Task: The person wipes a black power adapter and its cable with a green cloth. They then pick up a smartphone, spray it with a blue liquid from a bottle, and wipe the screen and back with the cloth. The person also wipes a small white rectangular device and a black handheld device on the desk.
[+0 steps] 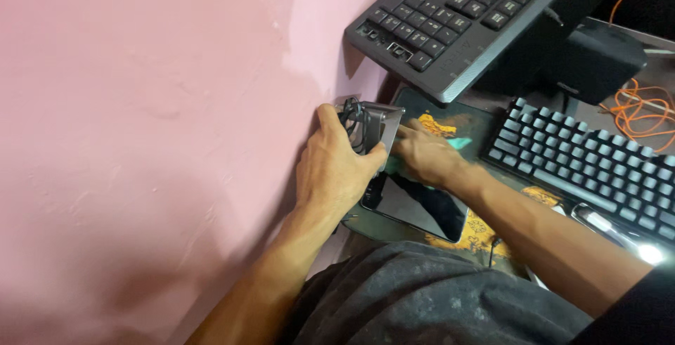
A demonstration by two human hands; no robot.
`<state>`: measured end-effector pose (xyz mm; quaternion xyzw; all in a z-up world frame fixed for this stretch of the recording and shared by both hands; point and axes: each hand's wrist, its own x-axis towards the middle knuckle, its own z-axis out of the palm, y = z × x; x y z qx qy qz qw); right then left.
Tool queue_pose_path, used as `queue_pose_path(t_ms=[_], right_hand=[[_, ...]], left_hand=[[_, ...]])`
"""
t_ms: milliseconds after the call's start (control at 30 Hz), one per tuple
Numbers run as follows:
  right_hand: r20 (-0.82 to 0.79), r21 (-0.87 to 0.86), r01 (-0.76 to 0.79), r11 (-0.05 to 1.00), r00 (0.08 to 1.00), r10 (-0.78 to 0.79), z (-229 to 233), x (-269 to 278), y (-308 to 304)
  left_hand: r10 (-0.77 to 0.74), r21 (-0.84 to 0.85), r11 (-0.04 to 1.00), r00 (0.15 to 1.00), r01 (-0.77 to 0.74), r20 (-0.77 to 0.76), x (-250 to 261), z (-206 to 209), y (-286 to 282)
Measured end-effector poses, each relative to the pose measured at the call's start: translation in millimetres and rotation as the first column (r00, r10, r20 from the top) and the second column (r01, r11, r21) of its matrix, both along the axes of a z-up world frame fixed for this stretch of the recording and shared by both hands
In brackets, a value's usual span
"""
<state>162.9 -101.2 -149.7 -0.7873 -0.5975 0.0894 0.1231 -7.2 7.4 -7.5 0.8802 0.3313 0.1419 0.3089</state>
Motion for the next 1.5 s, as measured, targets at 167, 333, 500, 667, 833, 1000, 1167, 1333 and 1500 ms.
queue_pose_path(t_ms=[167,333,500,667,833,1000,1167,1333,1500], right_hand=[[0.049,-0.132,0.066,0.989,0.997,-0.06,20.1,0.6,-65.8],[0.068,-0.59,0.441,0.676,0.862,-0.503,41.5,15.9,-91.8],[0.046,-0.279,0.405,0.871,0.911,-0.41,57.8,-3.3,-77.9],[-0.005,-0.374,0.448,0.812,0.875,-0.485,48.6,-6.9,-101.2],[-0.139,0.013,0.577,0.816,0.81,-0.57,55.0,10.7,-131.4],[-0.481,0.154,0.808,0.569,0.565,-0.671,59.7,3.7,-113.4],[-0.389,0.43,0.616,0.66,0.786,-0.48,43.6,-2.2,-102.6],[-0.322,0.172,0.727,0.664,0.679,-0.66,35.4,-5.9,-109.7],[-0.321,-0.238,0.818,0.523,0.442,-0.838,87.0,14.3,-119.1]], left_hand=[[-0.027,0.002,1.0,0.999,0.027,-0.038,10.0,-8.5,2.4],[-0.098,-0.035,0.995,0.99,0.094,-0.103,26.9,-21.8,1.6],[-0.156,-0.05,0.988,0.968,0.149,-0.195,43.1,-33.9,-2.3],[-0.201,-0.177,0.968,0.974,0.18,-0.108,62.0,-55.7,-1.2],[-0.249,-0.293,0.927,0.969,0.234,-0.014,85.9,-79.0,-7.9],[-0.289,-0.322,0.912,0.956,0.255,-0.061,110.7,-105.4,-26.4],[-0.292,-0.304,0.917,0.954,0.258,-0.071,115.4,-117.1,-28.2],[-0.226,-0.435,0.881,0.973,0.187,-0.04,111.3,-103.6,-23.6],[-0.254,-0.563,0.803,0.967,0.199,-0.022,113.6,-101.1,-19.1]])
